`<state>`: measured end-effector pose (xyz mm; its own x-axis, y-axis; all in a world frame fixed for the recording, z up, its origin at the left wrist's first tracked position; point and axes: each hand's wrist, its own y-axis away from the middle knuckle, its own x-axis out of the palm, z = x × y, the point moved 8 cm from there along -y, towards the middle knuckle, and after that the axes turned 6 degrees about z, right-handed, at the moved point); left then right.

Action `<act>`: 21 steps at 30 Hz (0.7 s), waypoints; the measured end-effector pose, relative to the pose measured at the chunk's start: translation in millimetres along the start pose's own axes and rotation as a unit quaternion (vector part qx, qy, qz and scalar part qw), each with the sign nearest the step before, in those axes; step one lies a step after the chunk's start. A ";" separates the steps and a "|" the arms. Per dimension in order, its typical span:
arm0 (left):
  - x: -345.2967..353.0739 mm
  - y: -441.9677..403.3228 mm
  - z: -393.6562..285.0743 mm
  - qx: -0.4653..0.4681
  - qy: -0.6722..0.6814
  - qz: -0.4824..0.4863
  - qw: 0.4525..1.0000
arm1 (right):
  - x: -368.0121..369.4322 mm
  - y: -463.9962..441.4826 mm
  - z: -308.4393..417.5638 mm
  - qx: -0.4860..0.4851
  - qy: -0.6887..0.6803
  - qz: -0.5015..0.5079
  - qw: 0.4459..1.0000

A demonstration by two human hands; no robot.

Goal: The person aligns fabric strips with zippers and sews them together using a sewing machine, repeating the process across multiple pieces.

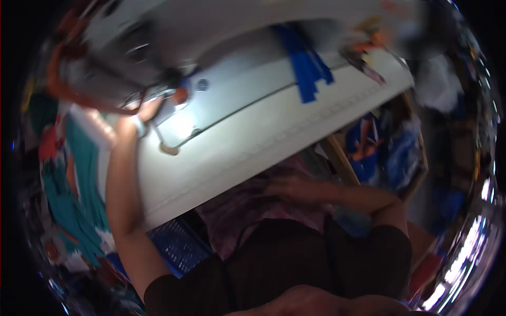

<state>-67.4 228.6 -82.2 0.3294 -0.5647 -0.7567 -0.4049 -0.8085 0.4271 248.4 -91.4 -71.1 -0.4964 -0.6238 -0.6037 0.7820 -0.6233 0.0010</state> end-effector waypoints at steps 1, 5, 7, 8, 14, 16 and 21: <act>-5.2 -10.8 34.7 -0.014 -0.007 0.052 0.999 | -4.2 15.0 -10.7 0.022 0.054 -0.037 0.998; 11.3 -58.9 72.0 -0.067 -0.044 0.172 0.982 | -19.7 115.0 -89.6 0.236 0.115 -0.152 0.953; 1.6 -47.8 82.9 -0.139 -0.137 0.020 0.981 | -27.9 196.4 -158.6 0.401 0.181 -0.247 0.863; -4.4 -33.7 88.0 -0.175 -0.179 -0.059 0.966 | -35.4 243.4 -198.7 0.444 0.124 -0.345 0.818; -2.6 55.6 -37.0 -0.155 0.075 -0.170 0.970 | -67.6 299.5 -294.3 0.468 0.286 -0.342 0.763; 10.2 82.0 -65.2 -0.109 0.067 -0.185 0.974 | -65.1 295.1 -312.4 0.447 0.411 -0.295 0.738; 36.6 144.3 -111.2 0.038 -0.002 -0.226 0.973 | -56.6 306.0 -336.5 0.457 0.421 -0.253 0.742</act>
<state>-18.9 72.9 6.7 0.4861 -0.1533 -0.8603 -0.2812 -0.9596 0.0121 642.5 -88.1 -304.9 0.0733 0.0748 -0.9945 -0.1967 -0.9765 -0.0879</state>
